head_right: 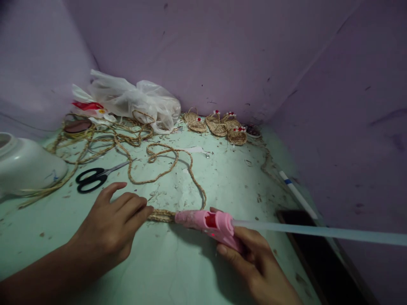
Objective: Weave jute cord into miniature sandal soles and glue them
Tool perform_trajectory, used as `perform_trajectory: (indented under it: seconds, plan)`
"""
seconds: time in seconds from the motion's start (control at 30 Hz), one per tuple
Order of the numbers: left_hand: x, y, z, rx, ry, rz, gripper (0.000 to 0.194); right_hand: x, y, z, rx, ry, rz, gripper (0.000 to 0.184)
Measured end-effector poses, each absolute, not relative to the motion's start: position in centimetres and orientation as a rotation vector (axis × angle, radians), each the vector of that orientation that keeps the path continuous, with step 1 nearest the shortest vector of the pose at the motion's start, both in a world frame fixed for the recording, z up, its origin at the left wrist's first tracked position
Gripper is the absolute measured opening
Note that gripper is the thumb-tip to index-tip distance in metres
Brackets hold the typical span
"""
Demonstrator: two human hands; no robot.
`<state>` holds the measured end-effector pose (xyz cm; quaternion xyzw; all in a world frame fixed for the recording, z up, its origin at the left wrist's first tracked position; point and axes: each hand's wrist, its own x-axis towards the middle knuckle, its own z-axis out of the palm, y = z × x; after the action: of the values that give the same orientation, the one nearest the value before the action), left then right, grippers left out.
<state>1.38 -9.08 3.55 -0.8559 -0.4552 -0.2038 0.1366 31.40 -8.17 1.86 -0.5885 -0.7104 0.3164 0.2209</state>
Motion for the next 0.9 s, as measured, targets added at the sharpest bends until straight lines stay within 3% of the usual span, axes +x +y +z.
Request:
perform_trajectory:
  seconds: [0.47,0.73,0.9]
  plan:
    - [1.4,-8.9,3.5,-2.473,-1.318,-0.585,0.033,31.3,-7.7,3.2,-1.555,-1.901,0.979,0.024]
    - [1.3,-8.8,3.1,-2.509,-1.357,-0.589,0.032,30.2,-5.2,3.1,-1.37,-1.268,1.405,0.028]
    - [1.2,-8.7,2.9,-2.525,-1.392,-0.619,0.031,28.9,-0.7,3.2,-1.405,-1.081,1.505,0.019]
